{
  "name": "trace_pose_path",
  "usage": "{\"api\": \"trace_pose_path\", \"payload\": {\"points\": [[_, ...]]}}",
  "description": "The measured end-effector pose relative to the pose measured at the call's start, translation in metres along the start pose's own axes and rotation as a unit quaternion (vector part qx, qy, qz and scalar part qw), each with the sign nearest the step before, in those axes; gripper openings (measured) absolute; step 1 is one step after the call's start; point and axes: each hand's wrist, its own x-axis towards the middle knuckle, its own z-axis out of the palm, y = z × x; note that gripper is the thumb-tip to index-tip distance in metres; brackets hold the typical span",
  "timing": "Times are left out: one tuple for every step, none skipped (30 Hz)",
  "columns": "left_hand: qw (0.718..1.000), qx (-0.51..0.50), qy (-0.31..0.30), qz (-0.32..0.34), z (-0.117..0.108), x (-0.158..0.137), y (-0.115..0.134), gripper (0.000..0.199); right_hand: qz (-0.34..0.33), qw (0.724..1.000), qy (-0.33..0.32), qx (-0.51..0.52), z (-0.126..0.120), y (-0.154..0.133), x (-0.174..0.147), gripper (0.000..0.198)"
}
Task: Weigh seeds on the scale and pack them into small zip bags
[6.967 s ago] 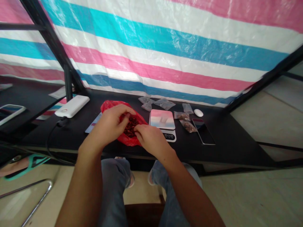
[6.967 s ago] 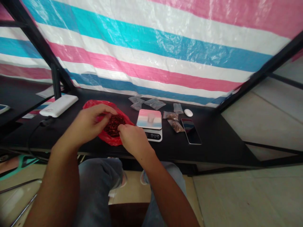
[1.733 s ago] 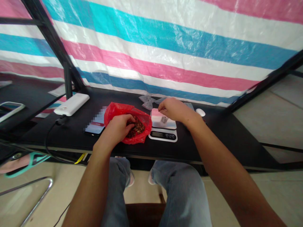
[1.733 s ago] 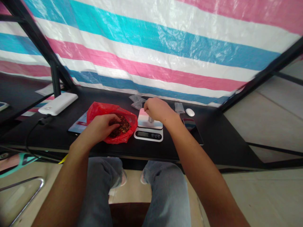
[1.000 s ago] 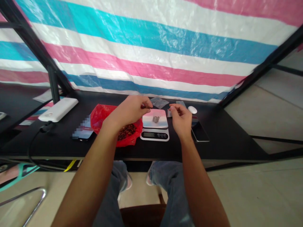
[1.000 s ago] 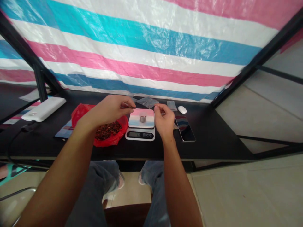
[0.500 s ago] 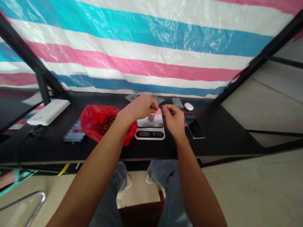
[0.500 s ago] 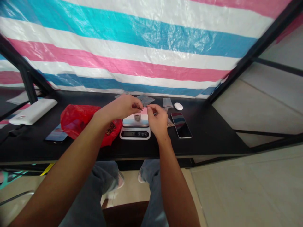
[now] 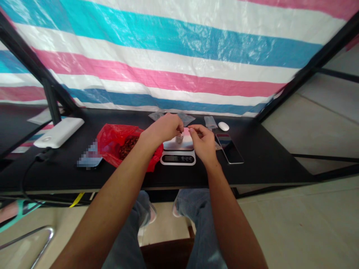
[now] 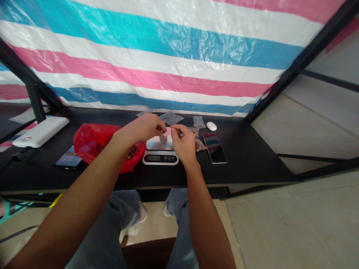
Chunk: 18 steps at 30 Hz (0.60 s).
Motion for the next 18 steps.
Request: {"api": "trace_pose_path", "payload": {"points": [[1.000, 0.009, -0.002, 0.000, -0.0004, 0.0005, 0.0001, 0.023, -0.011, 1.000, 0.006, 0.015, 0.0012, 0.0024, 0.0003, 0.026], [1.000, 0.016, -0.005, 0.001, -0.0010, 0.0007, 0.0002, 0.023, -0.021, 0.999, 0.012, 0.031, 0.0024, 0.0049, 0.0005, 0.026], [1.000, 0.020, -0.010, 0.005, -0.0017, 0.0008, 0.0003, 0.023, -0.031, 0.998, 0.017, 0.045, 0.0034, 0.0072, 0.0007, 0.025], [1.000, 0.019, -0.014, 0.008, -0.0026, 0.0007, 0.0005, 0.023, -0.037, 0.997, 0.021, 0.057, 0.0042, 0.0091, 0.0008, 0.025], [1.000, 0.015, -0.017, 0.011, -0.0035, 0.0005, 0.0007, 0.023, -0.041, 0.997, 0.023, 0.064, 0.0047, 0.0106, 0.0009, 0.026], [1.000, 0.010, -0.018, 0.011, -0.0043, 0.0004, 0.0009, 0.023, -0.042, 0.997, 0.024, 0.067, 0.0049, 0.0115, 0.0009, 0.026], [1.000, 0.006, -0.017, 0.011, -0.0049, 0.0003, 0.0011, 0.022, -0.042, 0.997, 0.025, 0.068, 0.0049, 0.0119, 0.0008, 0.026], [1.000, 0.002, -0.015, 0.011, -0.0053, 0.0004, 0.0011, 0.022, -0.042, 0.997, 0.026, 0.067, 0.0047, 0.0119, 0.0007, 0.025], [1.000, -0.002, -0.013, 0.009, -0.0054, 0.0006, 0.0011, 0.021, -0.042, 0.997, 0.026, 0.065, 0.0043, 0.0116, 0.0005, 0.025], [1.000, -0.004, -0.012, 0.006, -0.0052, 0.0010, 0.0010, 0.021, -0.043, 0.997, 0.026, 0.064, 0.0039, 0.0111, 0.0004, 0.025], [1.000, -0.007, -0.013, 0.003, -0.0049, 0.0014, 0.0008, 0.021, -0.042, 0.997, 0.025, 0.063, 0.0036, 0.0107, 0.0003, 0.025], [1.000, -0.010, -0.014, -0.001, -0.0043, 0.0018, 0.0007, 0.021, -0.041, 0.997, 0.024, 0.063, 0.0033, 0.0102, 0.0002, 0.024], [1.000, -0.014, -0.014, -0.004, -0.0037, 0.0022, 0.0006, 0.021, -0.039, 0.997, 0.022, 0.064, 0.0032, 0.0099, 0.0002, 0.024], [1.000, -0.018, -0.015, -0.006, -0.0031, 0.0025, 0.0005, 0.021, -0.037, 0.997, 0.020, 0.066, 0.0032, 0.0097, 0.0002, 0.024], [1.000, -0.022, -0.015, -0.006, -0.0025, 0.0028, 0.0006, 0.021, -0.036, 0.997, 0.017, 0.069, 0.0034, 0.0096, 0.0002, 0.024], [1.000, -0.028, -0.014, -0.006, -0.0019, 0.0030, 0.0007, 0.021, -0.035, 0.997, 0.015, 0.072, 0.0036, 0.0095, 0.0002, 0.024], [0.999, -0.034, -0.013, -0.007, -0.0012, 0.0032, 0.0007, 0.022, -0.036, 0.997, 0.013, 0.074, 0.0038, 0.0095, 0.0002, 0.025], [0.999, -0.040, -0.013, -0.008, -0.0006, 0.0034, 0.0007, 0.023, -0.037, 0.996, 0.013, 0.075, 0.0040, 0.0096, 0.0002, 0.025]]}}
